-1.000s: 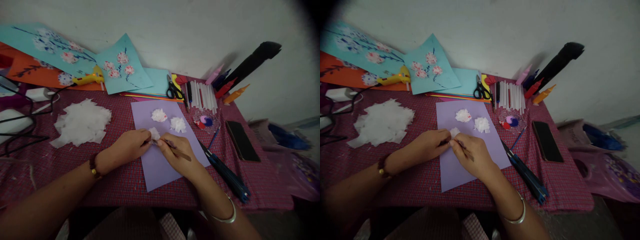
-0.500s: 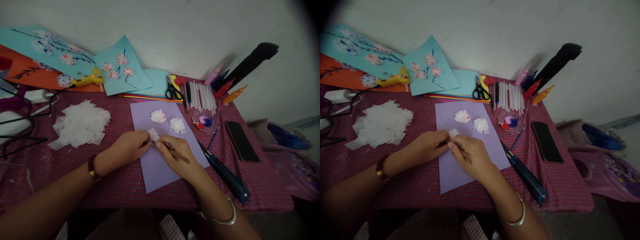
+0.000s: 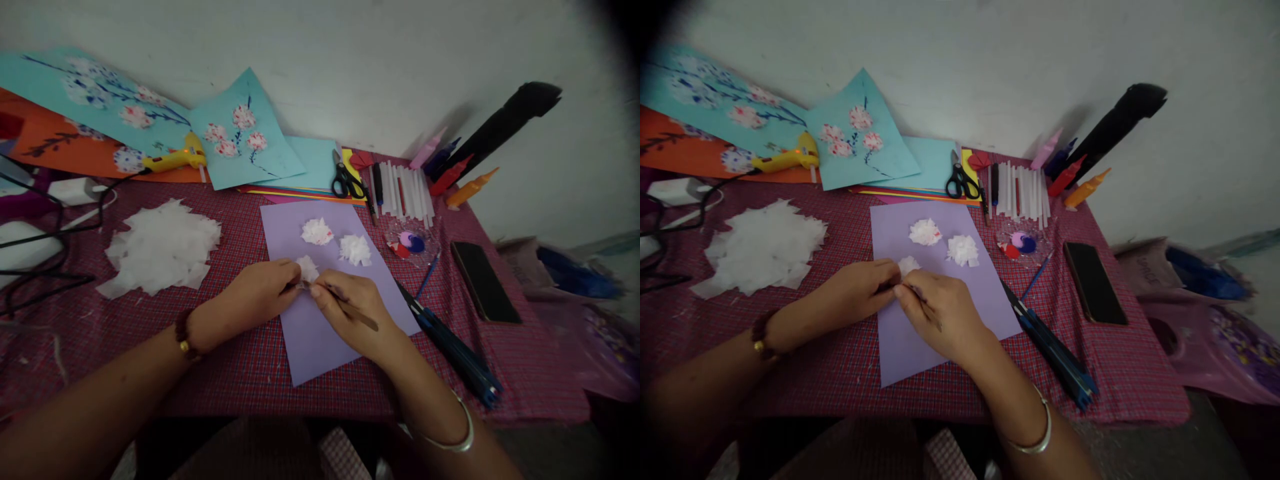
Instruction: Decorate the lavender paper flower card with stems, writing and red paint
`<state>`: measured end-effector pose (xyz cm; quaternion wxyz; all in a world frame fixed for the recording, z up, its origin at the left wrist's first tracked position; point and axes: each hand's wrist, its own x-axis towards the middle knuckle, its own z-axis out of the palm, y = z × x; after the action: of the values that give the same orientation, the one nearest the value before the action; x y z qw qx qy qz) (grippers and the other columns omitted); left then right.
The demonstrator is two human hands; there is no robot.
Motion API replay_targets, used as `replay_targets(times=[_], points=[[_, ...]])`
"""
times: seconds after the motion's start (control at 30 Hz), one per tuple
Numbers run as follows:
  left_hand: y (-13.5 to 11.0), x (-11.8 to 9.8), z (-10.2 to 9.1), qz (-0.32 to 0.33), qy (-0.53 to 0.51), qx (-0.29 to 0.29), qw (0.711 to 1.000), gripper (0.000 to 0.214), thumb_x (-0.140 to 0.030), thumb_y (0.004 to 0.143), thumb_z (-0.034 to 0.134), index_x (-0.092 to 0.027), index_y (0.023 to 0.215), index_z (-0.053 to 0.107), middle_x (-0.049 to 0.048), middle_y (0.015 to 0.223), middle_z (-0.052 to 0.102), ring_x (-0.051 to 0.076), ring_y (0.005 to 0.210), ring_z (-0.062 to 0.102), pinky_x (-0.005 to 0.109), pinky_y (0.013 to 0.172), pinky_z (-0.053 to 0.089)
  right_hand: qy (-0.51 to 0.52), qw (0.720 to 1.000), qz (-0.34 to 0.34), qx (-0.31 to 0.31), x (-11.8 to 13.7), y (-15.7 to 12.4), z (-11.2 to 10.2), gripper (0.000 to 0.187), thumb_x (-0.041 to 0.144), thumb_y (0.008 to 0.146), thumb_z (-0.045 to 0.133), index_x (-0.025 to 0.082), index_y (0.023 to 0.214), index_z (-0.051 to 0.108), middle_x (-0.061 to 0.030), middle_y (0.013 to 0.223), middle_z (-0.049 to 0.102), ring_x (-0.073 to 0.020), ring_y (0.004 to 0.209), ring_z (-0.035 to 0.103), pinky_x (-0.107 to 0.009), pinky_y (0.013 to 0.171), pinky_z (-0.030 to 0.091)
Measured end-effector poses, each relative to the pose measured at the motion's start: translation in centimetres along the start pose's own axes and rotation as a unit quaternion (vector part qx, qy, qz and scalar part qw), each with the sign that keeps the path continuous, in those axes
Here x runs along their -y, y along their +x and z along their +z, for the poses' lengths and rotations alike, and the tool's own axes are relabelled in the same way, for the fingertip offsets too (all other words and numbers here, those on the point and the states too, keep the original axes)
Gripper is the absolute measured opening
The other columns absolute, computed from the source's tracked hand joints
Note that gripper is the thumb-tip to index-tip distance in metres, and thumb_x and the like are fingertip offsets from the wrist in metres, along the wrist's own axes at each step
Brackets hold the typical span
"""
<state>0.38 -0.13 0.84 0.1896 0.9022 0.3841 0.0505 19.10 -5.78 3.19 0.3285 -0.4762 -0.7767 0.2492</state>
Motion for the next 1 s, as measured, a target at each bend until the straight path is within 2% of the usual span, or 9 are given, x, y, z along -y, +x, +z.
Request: replay_targets(times=[0.47,1.0], points=[[0.03,0.01,-0.04,-0.002,0.003,0.006,1.0,0.012,-0.025,0.09,0.046,-0.019,0.082,0.053,0.0027,0.079,0.062,0.017,0.069,0.059,0.029,0.062,0.039,-0.015,1.0,-0.011,0.006,0.11,-0.09,0.03,0.024,0.027,0.095,0.046,0.02,0.074,0.054,0.004,0.061,0.05,-0.0083,0.053,0.045,-0.022,0.053,0.034],[-0.1,-0.23,-0.23,-0.015,-0.008,0.017,1.0,0.012,-0.026,0.09,0.046,-0.019,0.081,0.051,0.0026,0.08,0.061,0.017,0.069,0.057,0.029,0.061,0.037,-0.033,0.999,-0.025,0.02,0.12,-0.55,0.32,0.025,0.031,0.097,0.043,0.019,0.08,0.057,0.0017,0.068,0.057,-0.0094,0.056,0.048,-0.022,0.056,0.036]])
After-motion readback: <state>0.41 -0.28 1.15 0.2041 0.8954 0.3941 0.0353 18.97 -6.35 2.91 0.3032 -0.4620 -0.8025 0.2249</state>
